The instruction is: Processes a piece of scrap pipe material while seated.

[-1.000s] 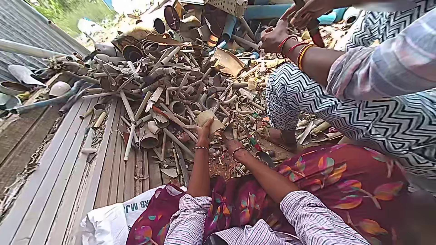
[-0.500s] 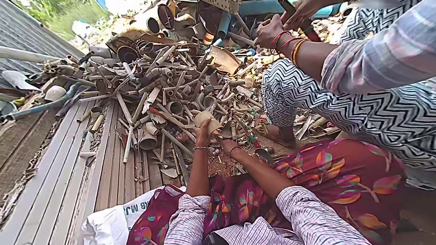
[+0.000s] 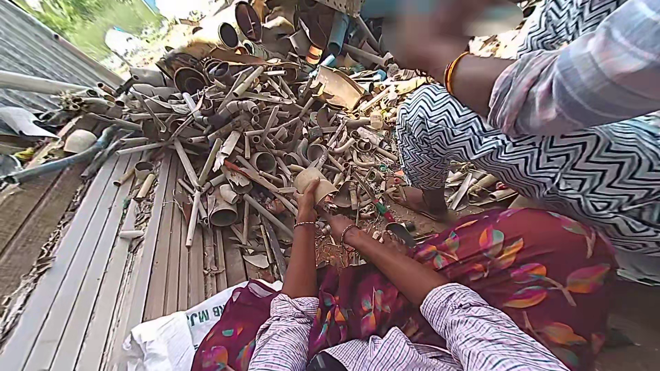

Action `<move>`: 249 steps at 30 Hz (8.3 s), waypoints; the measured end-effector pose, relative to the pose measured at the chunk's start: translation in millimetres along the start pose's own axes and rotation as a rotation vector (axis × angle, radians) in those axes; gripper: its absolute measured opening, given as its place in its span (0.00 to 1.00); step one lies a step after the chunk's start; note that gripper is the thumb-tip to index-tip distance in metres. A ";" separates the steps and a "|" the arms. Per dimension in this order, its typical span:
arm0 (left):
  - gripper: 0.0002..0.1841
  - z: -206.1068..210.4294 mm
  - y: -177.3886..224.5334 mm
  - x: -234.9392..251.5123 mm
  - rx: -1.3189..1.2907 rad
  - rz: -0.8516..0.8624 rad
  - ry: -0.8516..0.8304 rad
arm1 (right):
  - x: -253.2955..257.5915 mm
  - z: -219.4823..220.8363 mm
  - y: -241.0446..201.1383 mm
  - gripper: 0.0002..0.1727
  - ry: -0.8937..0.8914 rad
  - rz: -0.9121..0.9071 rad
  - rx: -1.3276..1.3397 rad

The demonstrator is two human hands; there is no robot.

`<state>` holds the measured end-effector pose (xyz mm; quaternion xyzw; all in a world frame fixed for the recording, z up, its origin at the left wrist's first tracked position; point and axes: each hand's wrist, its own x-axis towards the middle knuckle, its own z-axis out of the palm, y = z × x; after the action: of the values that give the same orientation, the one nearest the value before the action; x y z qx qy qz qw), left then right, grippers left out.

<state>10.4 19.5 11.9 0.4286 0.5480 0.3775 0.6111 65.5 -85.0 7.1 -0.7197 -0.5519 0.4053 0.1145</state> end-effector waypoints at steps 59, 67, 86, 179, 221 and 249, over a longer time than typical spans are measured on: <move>0.15 -31.8 -28.7 22.0 -0.625 0.069 -0.454 | -3.6 -16.1 -14.0 0.43 -0.021 0.005 0.156; 0.14 -29.2 -22.4 19.0 -0.694 0.064 -0.447 | 2.8 -15.6 -6.6 0.53 0.079 0.068 0.165; 0.16 -20.2 -16.3 13.2 -0.548 0.093 -0.386 | -6.6 -18.9 -3.8 0.49 0.039 -0.009 0.096; 0.52 -2.2 -22.3 7.8 0.096 -0.046 0.016 | 6.6 16.9 18.1 0.43 -0.001 0.161 -0.131; 0.40 -2.0 -13.2 4.9 -0.001 -0.094 -0.004 | 10.8 9.9 18.5 0.49 -0.004 0.132 -0.061; 0.12 -30.4 -18.9 16.2 -0.552 0.029 -0.272 | -4.8 -8.3 -3.3 0.43 -0.095 -0.071 0.213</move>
<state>-18.1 31.4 -12.4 0.3007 0.3317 0.4599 0.7669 68.8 -85.7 16.6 -0.6635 -0.5356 0.4909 0.1785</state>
